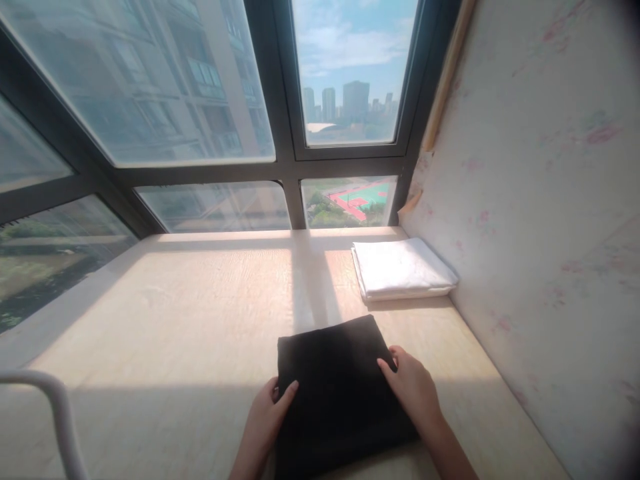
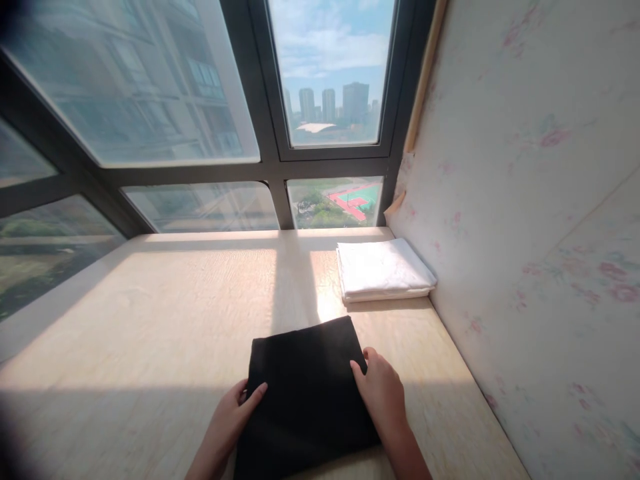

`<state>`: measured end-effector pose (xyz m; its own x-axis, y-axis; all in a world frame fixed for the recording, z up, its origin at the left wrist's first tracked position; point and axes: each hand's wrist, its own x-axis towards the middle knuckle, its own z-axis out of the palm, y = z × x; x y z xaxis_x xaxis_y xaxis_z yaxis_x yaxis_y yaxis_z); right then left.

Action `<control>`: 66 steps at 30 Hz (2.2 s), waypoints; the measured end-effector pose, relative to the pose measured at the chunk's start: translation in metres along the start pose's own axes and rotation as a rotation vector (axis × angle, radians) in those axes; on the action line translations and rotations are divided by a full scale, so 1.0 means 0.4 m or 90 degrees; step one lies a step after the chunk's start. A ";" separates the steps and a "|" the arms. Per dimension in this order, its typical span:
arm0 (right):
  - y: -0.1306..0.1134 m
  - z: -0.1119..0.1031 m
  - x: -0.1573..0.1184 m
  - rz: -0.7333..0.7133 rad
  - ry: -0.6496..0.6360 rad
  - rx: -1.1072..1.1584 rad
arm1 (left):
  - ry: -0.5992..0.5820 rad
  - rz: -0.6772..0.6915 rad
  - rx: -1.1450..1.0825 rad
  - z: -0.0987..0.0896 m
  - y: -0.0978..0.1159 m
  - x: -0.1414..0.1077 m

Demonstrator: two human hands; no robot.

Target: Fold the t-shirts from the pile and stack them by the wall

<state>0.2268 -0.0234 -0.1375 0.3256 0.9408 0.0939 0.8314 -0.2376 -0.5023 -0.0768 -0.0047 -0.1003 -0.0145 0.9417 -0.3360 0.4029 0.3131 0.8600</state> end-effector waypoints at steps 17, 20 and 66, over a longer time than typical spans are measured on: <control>0.040 -0.060 -0.086 -0.130 0.012 0.239 | 0.063 0.006 -0.043 0.079 -0.020 -0.101; 0.046 -0.112 -0.056 -0.139 0.052 0.233 | 0.052 0.011 -0.077 0.104 0.021 -0.089; 0.078 -0.182 0.512 -0.393 0.033 -0.077 | -0.111 0.100 -0.257 0.492 0.552 0.556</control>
<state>0.3522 0.1443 -0.0715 -0.2119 0.9008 0.3789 0.9169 0.3175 -0.2419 0.1891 0.2499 -0.0607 0.1853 0.9577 -0.2199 -0.0012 0.2240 0.9746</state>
